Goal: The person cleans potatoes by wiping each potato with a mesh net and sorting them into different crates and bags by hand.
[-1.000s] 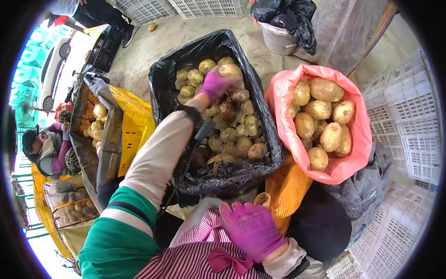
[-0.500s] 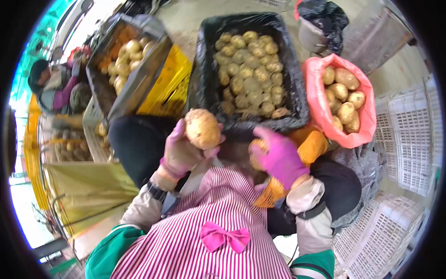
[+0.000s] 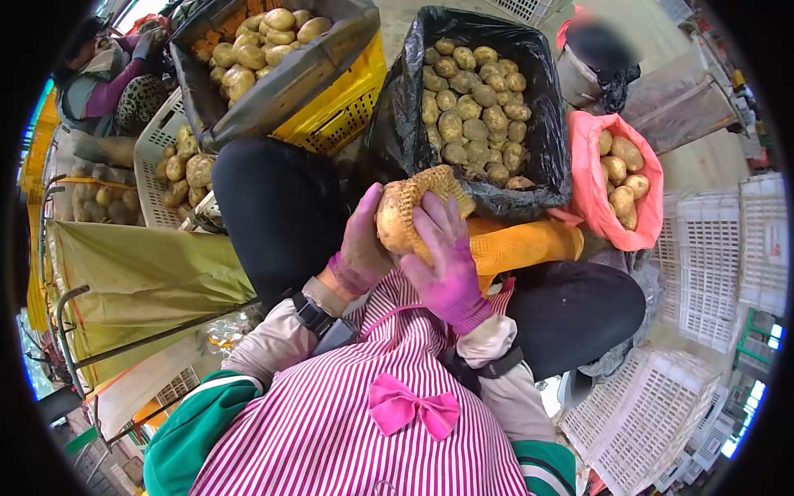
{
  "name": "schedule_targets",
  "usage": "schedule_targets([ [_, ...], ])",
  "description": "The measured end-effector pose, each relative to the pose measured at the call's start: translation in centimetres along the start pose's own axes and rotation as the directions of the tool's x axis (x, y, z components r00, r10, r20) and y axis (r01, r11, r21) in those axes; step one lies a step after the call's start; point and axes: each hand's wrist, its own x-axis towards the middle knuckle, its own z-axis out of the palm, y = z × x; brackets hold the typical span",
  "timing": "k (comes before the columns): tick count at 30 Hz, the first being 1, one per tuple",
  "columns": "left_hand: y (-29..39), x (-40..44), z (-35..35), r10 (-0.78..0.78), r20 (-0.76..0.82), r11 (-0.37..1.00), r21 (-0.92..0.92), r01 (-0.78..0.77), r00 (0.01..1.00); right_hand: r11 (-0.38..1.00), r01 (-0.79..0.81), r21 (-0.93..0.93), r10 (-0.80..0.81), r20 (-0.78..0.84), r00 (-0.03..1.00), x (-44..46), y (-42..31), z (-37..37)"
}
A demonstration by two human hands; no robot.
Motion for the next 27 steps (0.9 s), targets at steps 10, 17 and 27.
schedule_targets([
  [10,1.1,-1.5,0.7,-0.209,-0.005,0.95,-0.239,0.201,0.978,0.523,-0.294,0.8,0.644,-0.145,0.751,0.8,0.7,-3.2],
  [17,-0.7,-1.6,-2.1,-0.432,0.194,0.9,0.04,0.433,0.881,0.827,-0.399,0.395,0.278,0.33,0.902,-1.7,1.0,-2.8],
  [27,1.2,0.4,-1.7,-0.201,0.217,0.903,-0.338,0.266,0.955,0.913,-0.31,0.265,0.276,0.159,0.948,-3.4,6.4,-2.8],
])
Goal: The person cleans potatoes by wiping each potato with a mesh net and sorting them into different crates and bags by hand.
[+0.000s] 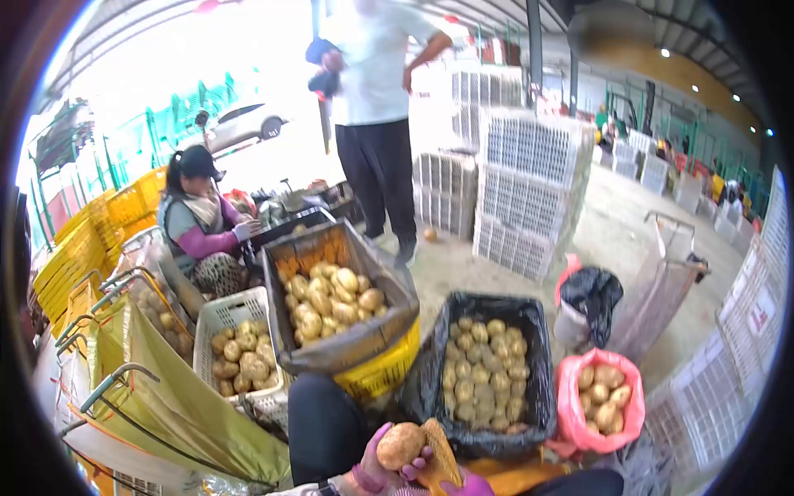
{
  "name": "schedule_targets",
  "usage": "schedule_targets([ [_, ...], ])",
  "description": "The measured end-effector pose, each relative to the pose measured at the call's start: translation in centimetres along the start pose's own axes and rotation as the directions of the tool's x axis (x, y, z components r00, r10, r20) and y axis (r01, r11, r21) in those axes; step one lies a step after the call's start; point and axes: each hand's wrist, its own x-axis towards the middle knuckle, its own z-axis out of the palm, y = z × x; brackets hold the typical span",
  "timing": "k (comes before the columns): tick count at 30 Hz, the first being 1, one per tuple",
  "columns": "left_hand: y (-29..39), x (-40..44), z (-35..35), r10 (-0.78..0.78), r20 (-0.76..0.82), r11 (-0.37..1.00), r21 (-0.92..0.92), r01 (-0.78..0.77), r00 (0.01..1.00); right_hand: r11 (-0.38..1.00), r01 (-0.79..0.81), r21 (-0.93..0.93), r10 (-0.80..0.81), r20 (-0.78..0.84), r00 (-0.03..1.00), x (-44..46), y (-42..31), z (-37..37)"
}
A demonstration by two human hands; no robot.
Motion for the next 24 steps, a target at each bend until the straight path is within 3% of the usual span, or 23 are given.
schedule_targets([
  [2,2.3,3.1,-3.7,0.188,-0.171,0.975,0.155,-0.162,0.967,0.999,0.022,-0.047,-0.024,-0.055,0.998,0.1,1.8,-1.0],
  [4,2.6,4.1,-6.7,0.284,-0.175,0.944,0.225,-0.243,0.943,0.994,0.048,-0.102,-0.058,-0.106,0.993,-0.1,4.2,-2.0],
  [5,3.1,4.5,-7.9,0.184,0.005,0.966,0.186,-0.182,0.983,0.991,0.048,-0.122,-0.064,-0.132,0.989,-0.1,5.3,-2.5],
  [7,1.3,3.9,-7.0,0.08,0.173,0.984,0.145,-0.105,0.982,0.994,-0.021,-0.11,-0.002,-0.204,0.979,-0.1,4.6,-2.7],
  [8,-1.2,2.6,-4.8,0.097,-0.068,0.976,0.203,-0.081,0.993,0.993,-0.09,-0.073,0.069,-0.245,0.967,-0.2,2.8,-2.5],
  [9,-3.1,1.4,-1.0,0.102,-0.323,0.97,0.24,-0.023,0.941,0.96,-0.273,0.067,0.281,-0.245,0.928,-0.1,-1.3,-1.1],
  [10,-3.3,1.6,-0.2,0.11,-0.209,0.961,0.272,-0.05,0.972,0.978,0.02,-0.208,-0.088,-0.326,0.941,-0.3,-4.0,-0.3],
  [11,-3.9,1.6,0.1,0.083,-0.179,0.955,0.295,-0.027,0.98,0.92,0.139,-0.367,-0.226,-0.207,0.952,-0.2,-4.6,0.1],
  [13,-5.2,1.7,1.0,0.028,-0.118,0.939,0.343,0.014,0.993,0.795,0.271,-0.542,-0.419,-0.168,0.893,-0.3,-5.4,1.4],
  [15,-7.2,1.2,0.1,0.072,-0.087,0.857,0.516,-0.017,0.994,0.885,0.214,-0.414,-0.328,-0.227,0.917,-0.4,-6.1,2.8],
  [16,-8.0,0.5,0.4,0.138,-0.021,0.63,0.774,-0.071,0.99,0.88,0.148,-0.452,-0.289,-0.261,0.921,-0.7,-5.7,3.6],
  [19,-8.2,1.4,-1.1,0.187,-0.042,0.452,0.891,-0.049,0.981,0.902,0.094,-0.421,-0.288,-0.426,0.858,0.3,-4.6,4.3],
  [20,-8.3,1.3,-1.2,0.206,-0.061,0.632,0.77,-0.086,0.977,0.905,0.083,-0.416,-0.275,-0.428,0.861,0.5,-4.5,4.5],
  [23,-8.5,1.7,-0.2,0.258,-0.106,0.651,0.753,-0.092,0.96,0.915,-0.012,-0.402,-0.229,-0.546,0.806,1.9,-4.5,3.9],
  [24,-8.8,1.9,0.1,0.33,-0.17,0.545,0.837,-0.041,0.929,0.988,-0.071,-0.137,-0.03,-0.619,0.785,2.3,-4.4,3.3],
])
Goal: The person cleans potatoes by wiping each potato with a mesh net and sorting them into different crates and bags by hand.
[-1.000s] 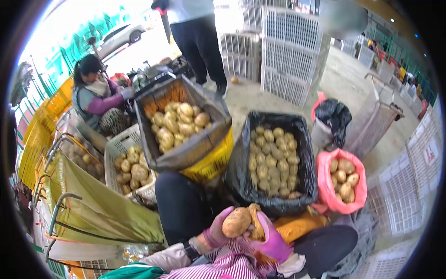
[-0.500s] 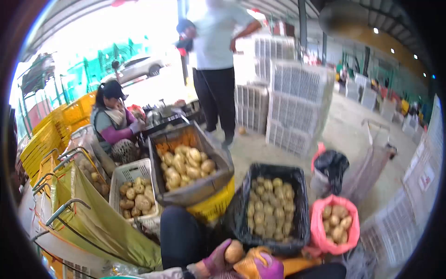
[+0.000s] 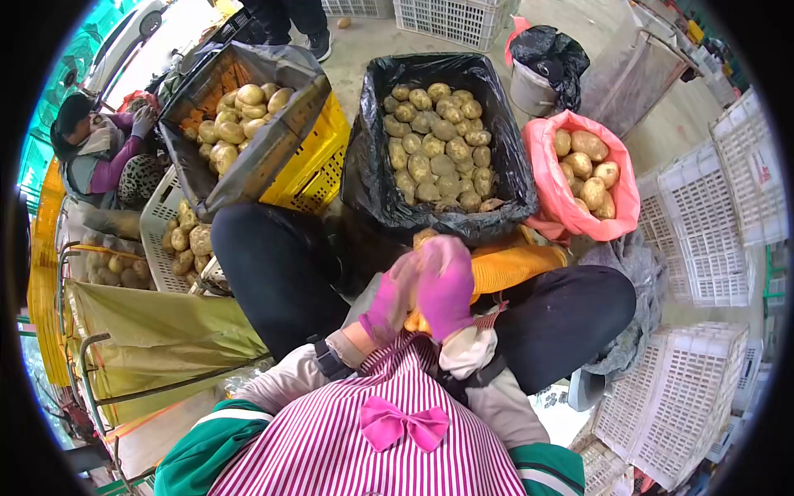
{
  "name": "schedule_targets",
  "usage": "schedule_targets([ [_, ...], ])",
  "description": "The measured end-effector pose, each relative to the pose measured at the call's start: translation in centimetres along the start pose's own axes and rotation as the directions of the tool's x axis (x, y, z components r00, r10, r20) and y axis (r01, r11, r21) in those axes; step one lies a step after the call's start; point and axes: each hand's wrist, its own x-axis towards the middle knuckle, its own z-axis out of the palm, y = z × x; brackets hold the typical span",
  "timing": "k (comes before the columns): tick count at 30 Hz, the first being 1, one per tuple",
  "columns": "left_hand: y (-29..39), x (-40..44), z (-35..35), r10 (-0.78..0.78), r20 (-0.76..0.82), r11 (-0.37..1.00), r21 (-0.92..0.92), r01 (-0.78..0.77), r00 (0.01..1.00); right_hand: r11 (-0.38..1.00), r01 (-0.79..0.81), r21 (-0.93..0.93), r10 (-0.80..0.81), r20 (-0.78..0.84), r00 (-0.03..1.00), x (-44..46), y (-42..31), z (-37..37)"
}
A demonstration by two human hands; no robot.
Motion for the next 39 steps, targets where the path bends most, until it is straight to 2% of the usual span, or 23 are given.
schedule_targets([
  [3,0.9,-1.0,1.3,0.047,-0.113,0.967,0.255,-0.017,0.992,0.878,-0.413,0.241,0.412,0.057,0.909,1.8,4.2,-0.6],
  [5,1.6,-1.2,1.1,0.002,0.088,0.873,0.486,-0.044,0.996,0.866,-0.445,0.229,0.442,0.069,0.894,1.8,7.2,-0.7],
  [7,0.7,-0.7,0.4,0.028,0.176,0.901,0.421,-0.101,0.984,0.841,-0.504,0.194,0.496,0.094,0.863,2.3,8.6,-2.1],
  [9,0.8,-0.3,0.4,-0.009,0.227,0.994,0.106,-0.016,0.974,0.816,-0.556,0.161,0.544,0.115,0.831,2.1,8.9,-2.4],
  [10,4.9,-2.1,1.7,-0.262,0.176,0.891,-0.332,0.308,0.949,0.746,-0.545,0.382,0.555,0.096,0.827,2.1,7.7,-2.4],
  [11,4.9,-2.0,1.0,-0.264,0.175,0.89,-0.335,0.309,0.949,0.643,-0.499,0.581,0.565,0.08,0.821,2.3,6.0,-2.4],
  [12,4.4,-1.6,0.1,0.053,0.213,0.997,0.042,-0.064,0.976,0.673,-0.444,0.592,0.487,0.099,0.868,2.0,3.0,-2.9],
  [14,2.0,0.5,-1.7,-0.163,0.276,0.884,-0.385,0.264,0.947,0.992,-0.008,0.126,-0.01,0.146,0.989,0.2,0.6,-2.9],
  [15,0.7,0.6,-1.8,-0.165,0.274,0.884,-0.384,0.265,0.947,0.987,0.157,-0.032,-0.146,0.222,0.964,-0.4,0.4,-2.4],
  [16,-0.3,0.1,-1.3,0.078,0.149,0.994,0.059,-0.087,0.986,0.928,0.334,-0.164,-0.278,0.294,0.915,-1.1,0.2,-1.9],
  [19,-1.9,0.3,-0.8,0.366,0.16,0.82,0.41,-0.399,0.917,0.992,0.12,-0.037,-0.114,0.138,0.984,-1.3,1.9,-1.0],
  [21,0.5,-0.1,0.6,0.001,-0.001,0.964,0.266,-0.001,1.0,0.845,-0.438,0.307,0.398,0.186,0.898,-0.5,2.6,-1.5],
  [23,1.3,-0.6,1.0,0.045,0.074,0.929,0.363,-0.069,0.996,0.78,-0.47,0.413,0.456,0.139,0.879,0.3,4.6,-2.0],
  [25,2.8,-1.0,1.2,0.093,0.303,0.732,0.625,-0.271,0.948,0.544,-0.712,0.444,0.687,0.252,0.681,1.3,6.2,-3.3],
  [27,2.3,-0.7,0.8,0.083,0.349,0.84,0.48,-0.254,0.934,0.611,-0.673,0.416,0.644,0.233,0.729,0.9,6.3,-4.2],
  [28,3.3,-0.8,0.8,-0.083,0.225,0.996,0.031,0.078,0.971,0.624,-0.612,0.485,0.598,0.208,0.774,1.3,3.2,-4.5],
  [29,3.0,-0.7,0.5,-0.102,0.224,0.989,-0.078,0.122,0.969,0.63,-0.546,0.552,0.553,0.175,0.815,1.3,1.5,-4.7],
  [30,2.4,-0.5,-0.1,-0.006,0.251,1.0,0.015,0.002,0.968,0.858,-0.336,0.388,0.303,0.145,0.942,0.6,1.4,-5.0],
  [32,1.8,0.1,-1.0,0.325,0.347,0.702,0.535,-0.47,0.88,0.994,-0.046,0.102,0.025,0.201,0.979,-1.4,0.5,-3.7],
  [33,1.6,0.0,-0.6,0.228,0.319,0.756,0.537,-0.374,0.92,0.94,0.262,-0.218,-0.203,0.262,0.944,-2.0,-0.4,-3.0],
  [35,0.8,0.2,0.5,-0.005,0.1,0.964,0.264,-0.021,0.995,0.929,0.249,-0.273,-0.219,0.134,0.966,-2.1,0.4,-2.2],
  [37,0.5,0.3,0.9,-0.203,-0.044,0.977,-0.075,0.199,0.978,0.976,-0.196,0.098,0.191,0.058,0.98,-1.6,1.3,-1.9],
  [39,1.7,0.4,1.6,-0.028,0.091,0.969,0.247,0.005,0.995,0.958,-0.254,0.134,0.25,0.045,0.967,-0.4,3.5,-2.6],
])
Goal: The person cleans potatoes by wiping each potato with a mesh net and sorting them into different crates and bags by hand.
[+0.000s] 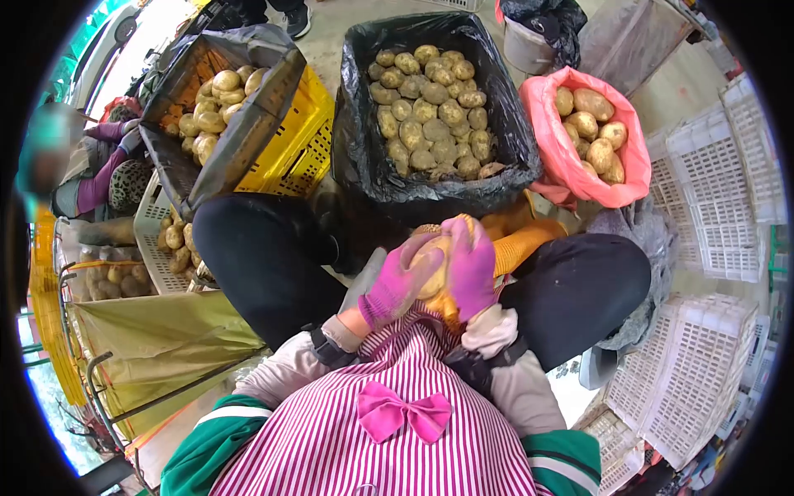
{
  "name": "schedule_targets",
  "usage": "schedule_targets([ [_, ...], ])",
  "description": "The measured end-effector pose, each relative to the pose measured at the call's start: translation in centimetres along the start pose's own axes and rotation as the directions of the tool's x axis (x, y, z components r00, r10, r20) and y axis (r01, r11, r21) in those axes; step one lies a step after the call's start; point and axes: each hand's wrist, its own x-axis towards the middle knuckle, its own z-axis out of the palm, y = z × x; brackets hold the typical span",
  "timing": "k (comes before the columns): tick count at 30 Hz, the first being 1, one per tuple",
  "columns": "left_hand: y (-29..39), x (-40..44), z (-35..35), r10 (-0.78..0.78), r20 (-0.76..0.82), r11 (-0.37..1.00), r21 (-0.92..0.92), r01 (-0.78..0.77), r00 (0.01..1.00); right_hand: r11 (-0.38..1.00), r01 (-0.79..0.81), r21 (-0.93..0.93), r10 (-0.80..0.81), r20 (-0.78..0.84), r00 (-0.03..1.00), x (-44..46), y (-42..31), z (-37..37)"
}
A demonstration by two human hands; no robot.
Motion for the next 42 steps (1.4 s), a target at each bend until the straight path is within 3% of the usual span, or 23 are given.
schedule_targets([
  [2,-0.7,-0.1,-0.7,0.026,0.072,0.987,0.155,-0.037,0.997,0.931,-0.335,0.145,0.33,0.061,0.942,1.2,2.5,-1.6],
  [4,-0.2,0.0,-0.9,-0.07,0.194,0.981,-0.162,0.102,0.979,0.879,-0.38,0.287,0.379,0.062,0.923,1.6,2.8,-2.5],
  [6,-0.8,-0.8,-1.0,0.17,0.156,0.983,0.036,-0.178,0.973,0.802,-0.398,0.447,0.415,0.064,0.908,1.0,2.5,-3.1],
  [7,-2.1,0.1,-1.7,0.1,0.135,0.982,-0.173,-0.076,0.986,0.8,-0.359,0.481,0.396,0.026,0.918,0.7,0.1,-2.9],
  [9,0.2,0.5,-2.2,0.328,0.155,0.886,0.293,-0.36,0.932,0.849,-0.236,0.473,0.27,-0.005,0.963,0.0,-1.7,-2.5],
  [10,0.1,1.2,-2.5,0.329,0.152,0.885,0.294,-0.361,0.932,0.951,-0.125,0.283,0.114,0.056,0.992,-0.3,-2.1,-2.7],
  [11,-0.1,1.7,-2.7,0.039,0.159,0.901,-0.432,0.034,0.987,0.989,0.141,0.048,-0.145,0.094,0.985,-0.5,-2.6,-2.5],
  [12,-0.6,1.6,-2.2,0.222,0.163,0.971,-0.129,-0.202,0.961,0.897,0.406,-0.172,-0.375,0.189,0.908,-0.9,-3.0,-1.9],
  [13,-0.7,1.4,-1.7,0.403,0.162,0.86,0.271,-0.433,0.901,0.774,0.516,-0.368,-0.423,0.307,0.853,-1.5,-3.7,-0.9],
  [14,-0.9,1.3,-1.2,0.565,0.155,0.624,0.563,-0.542,0.811,0.781,0.479,-0.401,-0.447,0.177,0.877,-1.6,-3.5,0.3],
  [17,-1.9,2.2,-2.3,0.547,0.235,0.527,0.649,-0.549,0.803,0.871,0.376,-0.317,-0.369,0.083,0.926,0.6,-2.4,0.5],
  [18,-1.4,2.3,-2.2,0.384,0.224,0.788,0.425,-0.444,0.896,0.978,0.177,-0.115,-0.175,0.021,0.984,1.3,-2.1,0.2],
  [19,-1.4,2.1,-2.2,0.29,0.244,0.885,0.298,-0.356,0.925,0.994,-0.037,0.104,0.038,0.0,0.999,1.7,-1.8,-0.1],
  [20,-1.5,1.8,-2.2,0.193,0.262,0.955,0.173,-0.243,0.945,0.978,-0.11,0.177,0.11,0.007,0.994,2.1,-2.3,-0.7],
  [22,-1.7,1.6,-1.8,0.683,0.228,0.575,0.419,-0.703,0.694,0.92,-0.196,0.34,0.196,0.035,0.98,2.8,-2.8,-1.3],
  [24,-1.0,1.5,-2.0,0.687,0.25,0.523,0.48,-0.704,0.682,0.912,-0.204,0.357,0.21,0.022,0.978,2.8,-3.5,-1.9],
  [31,0.4,0.7,-2.5,0.555,0.104,0.582,0.661,-0.474,0.825,0.948,-0.125,0.293,0.126,0.015,0.992,2.2,-3.6,-3.6],
  [34,0.4,0.3,-2.5,0.554,0.133,0.602,0.618,-0.505,0.822,0.942,-0.097,0.32,0.085,0.051,0.995,1.4,-3.6,-3.3],
  [36,-0.7,0.4,-2.2,0.432,0.027,0.809,0.43,-0.401,0.902,0.979,0.036,0.202,-0.055,0.091,0.994,0.8,-3.7,-2.8],
  [37,1.1,0.8,-1.2,0.119,0.089,0.984,-0.14,-0.106,0.989,0.983,0.11,0.144,-0.126,0.105,0.986,0.3,-3.7,-2.6],
  [38,3.0,1.2,-0.2,-0.207,0.141,0.727,-0.64,0.248,0.968,0.979,0.185,0.082,-0.194,0.121,0.973,-0.2,-3.6,-2.1],
  [40,2.8,1.6,0.3,-0.194,0.061,0.855,-0.478,0.199,0.979,0.974,0.119,0.192,-0.155,0.183,0.971,-1.0,-3.2,-1.5],
  [42,3.5,1.4,-1.1,-0.277,0.201,0.827,-0.448,0.34,0.94,0.976,0.206,0.067,-0.215,0.183,0.959,-0.7,-3.3,-2.0],
])
